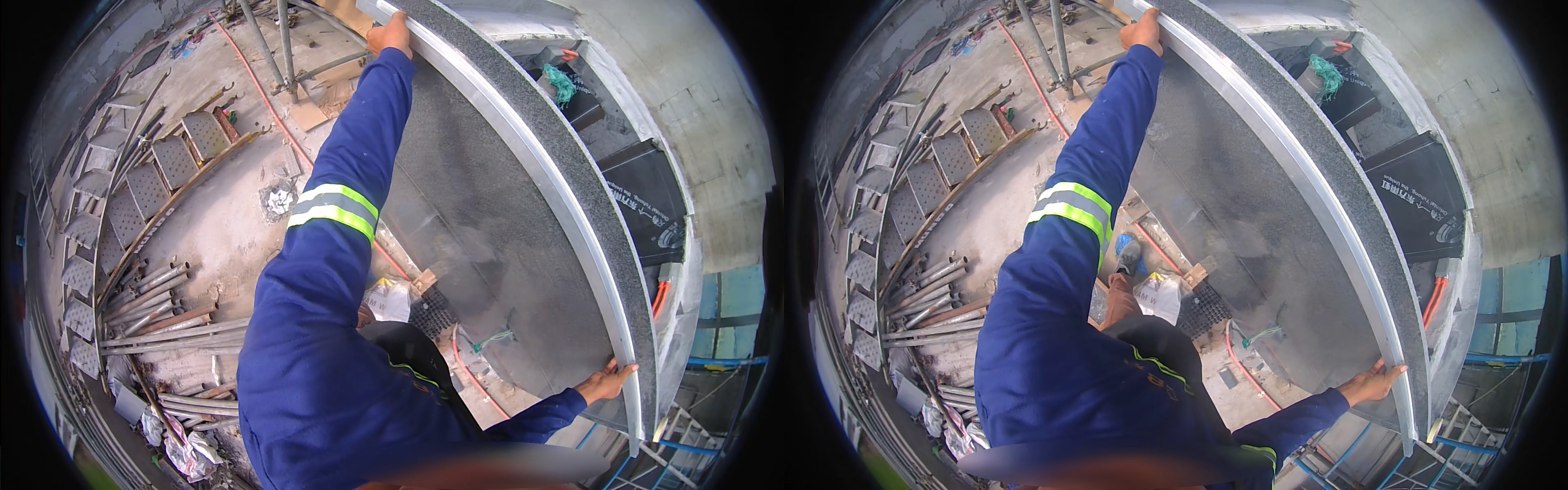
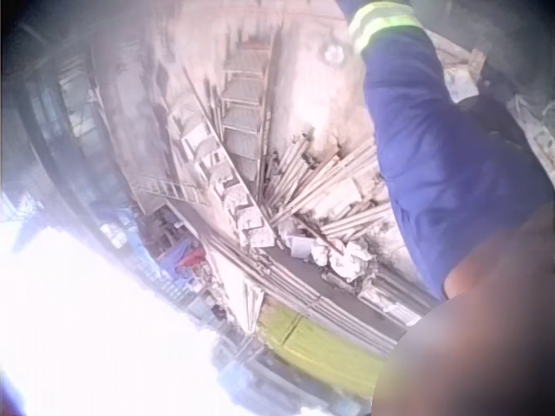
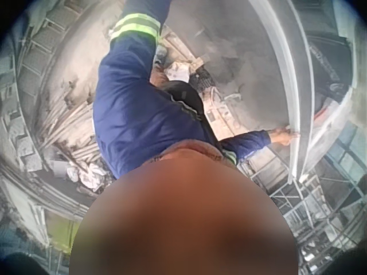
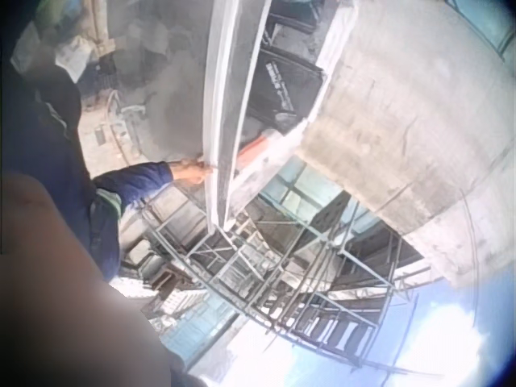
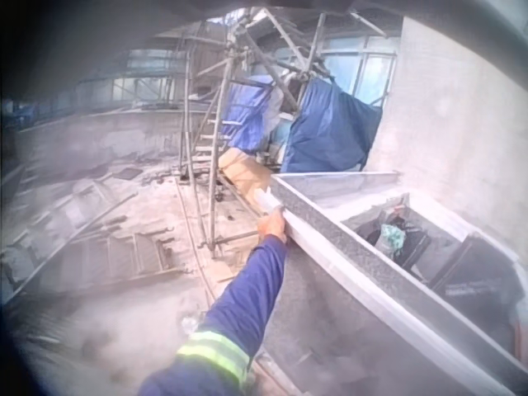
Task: The person positions a long metal trim strip along the curved edge of a dark stone or concrete structure, repeatedly aligning and pressing it into place. The person uses both hands to hold and adjust the trim along the curve.
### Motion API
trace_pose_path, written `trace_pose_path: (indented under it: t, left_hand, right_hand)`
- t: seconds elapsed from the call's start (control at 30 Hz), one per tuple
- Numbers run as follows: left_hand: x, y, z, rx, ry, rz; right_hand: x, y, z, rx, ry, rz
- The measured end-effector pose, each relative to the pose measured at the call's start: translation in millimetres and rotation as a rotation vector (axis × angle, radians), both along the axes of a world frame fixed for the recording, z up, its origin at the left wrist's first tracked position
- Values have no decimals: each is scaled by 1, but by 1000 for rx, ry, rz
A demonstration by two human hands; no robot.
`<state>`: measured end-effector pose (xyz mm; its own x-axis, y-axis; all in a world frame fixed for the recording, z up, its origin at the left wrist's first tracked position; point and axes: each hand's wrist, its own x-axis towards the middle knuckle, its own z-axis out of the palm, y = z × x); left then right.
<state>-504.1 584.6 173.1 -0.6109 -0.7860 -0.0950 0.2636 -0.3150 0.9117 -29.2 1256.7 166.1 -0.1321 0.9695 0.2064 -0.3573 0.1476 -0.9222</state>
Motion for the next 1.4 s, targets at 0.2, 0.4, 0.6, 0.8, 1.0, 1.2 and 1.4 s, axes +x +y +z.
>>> trace_pose_path:
  t: [0.2,0.4,0.6,0.8,1.0,1.2,1.4]
  left_hand:
    - [110,84,-35,-257,361,-277]
    - [297,285,-73,-974,222,-682]
    - [340,396,-60,-1122,236,-736]
    - [348,452,-46,-1012,149,-635]
    - [351,462,-41,-918,82,-584]
    - [356,467,-42,-864,108,-569]
    - [352,471,-51,-924,109,-545]
  right_hand:
    - [5,8,-17,10,113,-20]
    - [-11,9,-22,-41,216,-137]
    - [3,-21,4,-116,149,-138]
    - [7,-21,10,-115,161,-108]
    - [19,-12,-11,-38,-29,-108]
    - [137,51,-60,165,-277,-269]
    - [244,163,-27,187,-209,-436]
